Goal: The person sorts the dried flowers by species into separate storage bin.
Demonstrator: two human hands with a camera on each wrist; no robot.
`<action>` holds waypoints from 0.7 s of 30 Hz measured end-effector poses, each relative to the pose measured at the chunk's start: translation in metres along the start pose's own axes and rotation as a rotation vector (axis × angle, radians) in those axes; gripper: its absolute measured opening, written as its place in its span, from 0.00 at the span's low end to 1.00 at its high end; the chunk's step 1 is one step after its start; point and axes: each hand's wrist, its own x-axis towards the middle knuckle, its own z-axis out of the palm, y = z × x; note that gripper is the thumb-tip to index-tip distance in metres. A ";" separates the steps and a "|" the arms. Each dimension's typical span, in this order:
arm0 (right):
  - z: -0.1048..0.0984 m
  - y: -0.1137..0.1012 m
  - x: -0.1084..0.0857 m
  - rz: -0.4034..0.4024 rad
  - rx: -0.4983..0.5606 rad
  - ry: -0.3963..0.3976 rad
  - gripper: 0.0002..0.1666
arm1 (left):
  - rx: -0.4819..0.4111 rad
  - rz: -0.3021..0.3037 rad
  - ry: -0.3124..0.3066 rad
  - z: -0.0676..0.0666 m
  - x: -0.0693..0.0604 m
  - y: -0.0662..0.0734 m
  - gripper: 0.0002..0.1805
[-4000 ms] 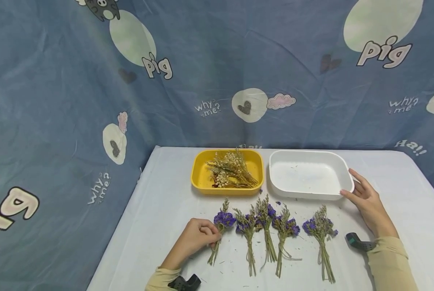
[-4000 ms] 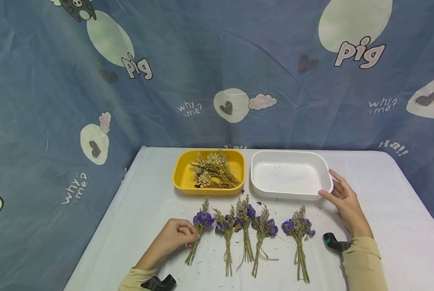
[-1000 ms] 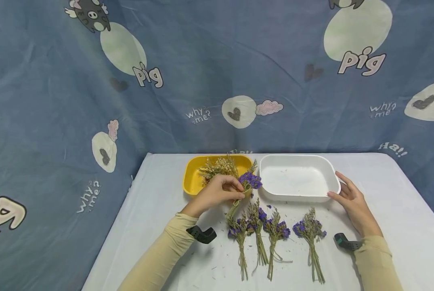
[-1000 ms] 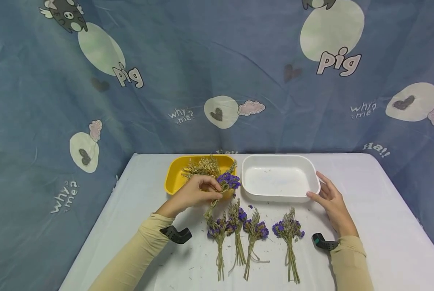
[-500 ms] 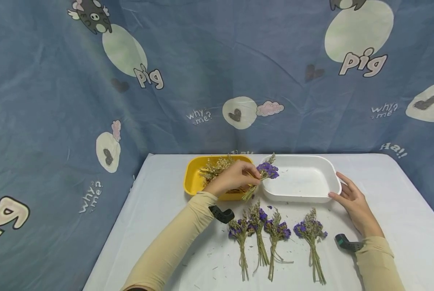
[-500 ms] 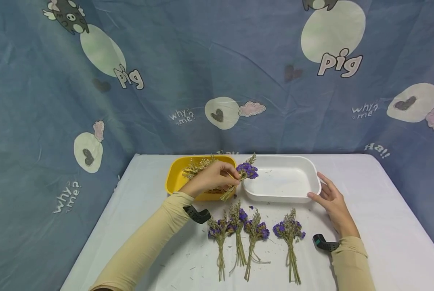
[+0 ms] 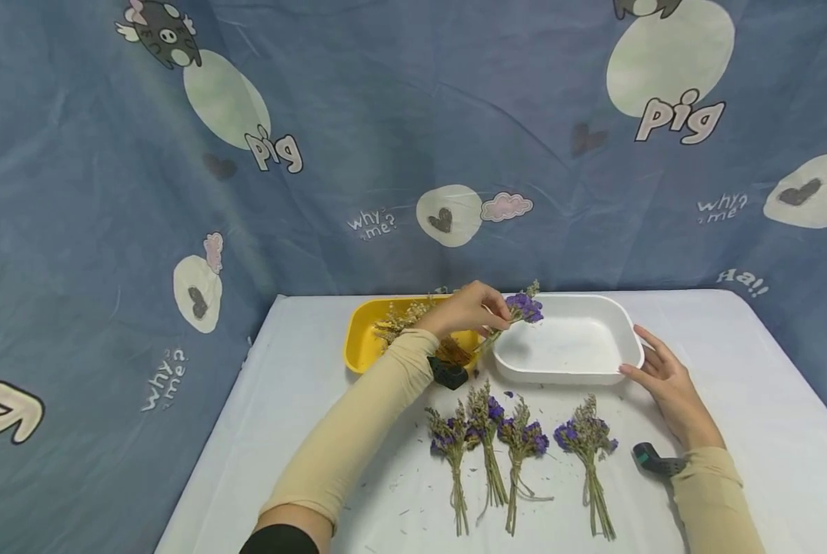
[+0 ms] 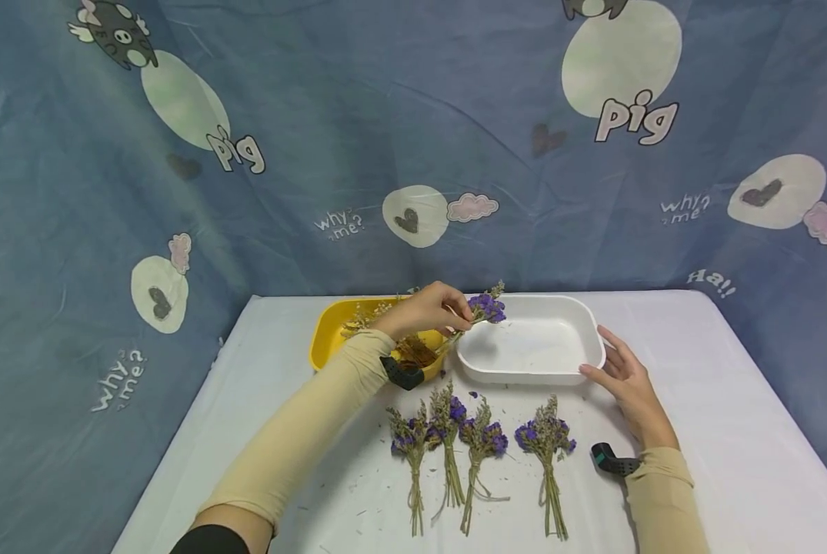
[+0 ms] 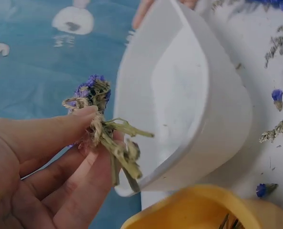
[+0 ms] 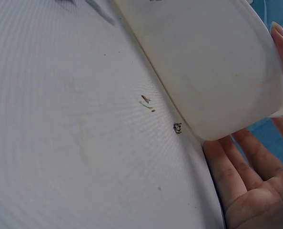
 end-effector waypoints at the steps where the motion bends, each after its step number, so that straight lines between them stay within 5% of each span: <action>1: -0.001 0.000 0.000 0.002 0.004 0.001 0.51 | 0.020 0.000 -0.006 0.002 0.004 0.001 0.03; 8: -0.002 0.001 -0.002 0.008 0.001 -0.004 0.52 | 0.086 -0.029 -0.033 0.022 0.025 0.009 0.03; 21: -0.004 0.001 -0.001 0.000 -0.018 -0.009 0.51 | 0.197 -0.092 0.042 0.049 0.048 0.009 0.03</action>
